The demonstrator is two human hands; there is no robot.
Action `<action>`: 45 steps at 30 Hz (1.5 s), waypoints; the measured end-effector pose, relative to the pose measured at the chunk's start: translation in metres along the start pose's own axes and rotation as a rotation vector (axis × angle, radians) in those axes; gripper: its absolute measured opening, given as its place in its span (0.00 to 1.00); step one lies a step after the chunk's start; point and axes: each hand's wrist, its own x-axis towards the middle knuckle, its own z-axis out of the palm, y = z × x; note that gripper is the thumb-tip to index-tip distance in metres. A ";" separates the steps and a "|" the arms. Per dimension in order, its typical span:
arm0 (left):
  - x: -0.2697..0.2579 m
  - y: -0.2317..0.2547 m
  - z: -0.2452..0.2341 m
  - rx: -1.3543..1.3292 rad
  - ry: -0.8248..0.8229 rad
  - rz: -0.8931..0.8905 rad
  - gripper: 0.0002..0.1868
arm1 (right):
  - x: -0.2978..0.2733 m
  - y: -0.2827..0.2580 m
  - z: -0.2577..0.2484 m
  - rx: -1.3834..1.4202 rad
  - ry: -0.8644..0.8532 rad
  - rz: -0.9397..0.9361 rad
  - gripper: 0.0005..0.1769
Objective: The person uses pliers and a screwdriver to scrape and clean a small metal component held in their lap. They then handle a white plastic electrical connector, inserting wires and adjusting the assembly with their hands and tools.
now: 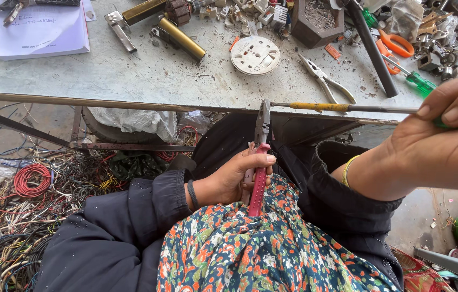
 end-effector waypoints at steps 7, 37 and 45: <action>0.000 0.000 0.000 -0.016 0.021 0.001 0.17 | -0.005 -0.010 0.011 -0.089 0.003 -0.061 0.22; -0.003 0.004 0.002 0.037 0.059 -0.019 0.15 | 0.000 -0.029 0.101 -0.229 -0.097 -0.028 0.17; -0.004 0.005 0.000 0.044 0.044 -0.011 0.13 | 0.012 -0.027 0.117 -0.161 -0.097 0.001 0.15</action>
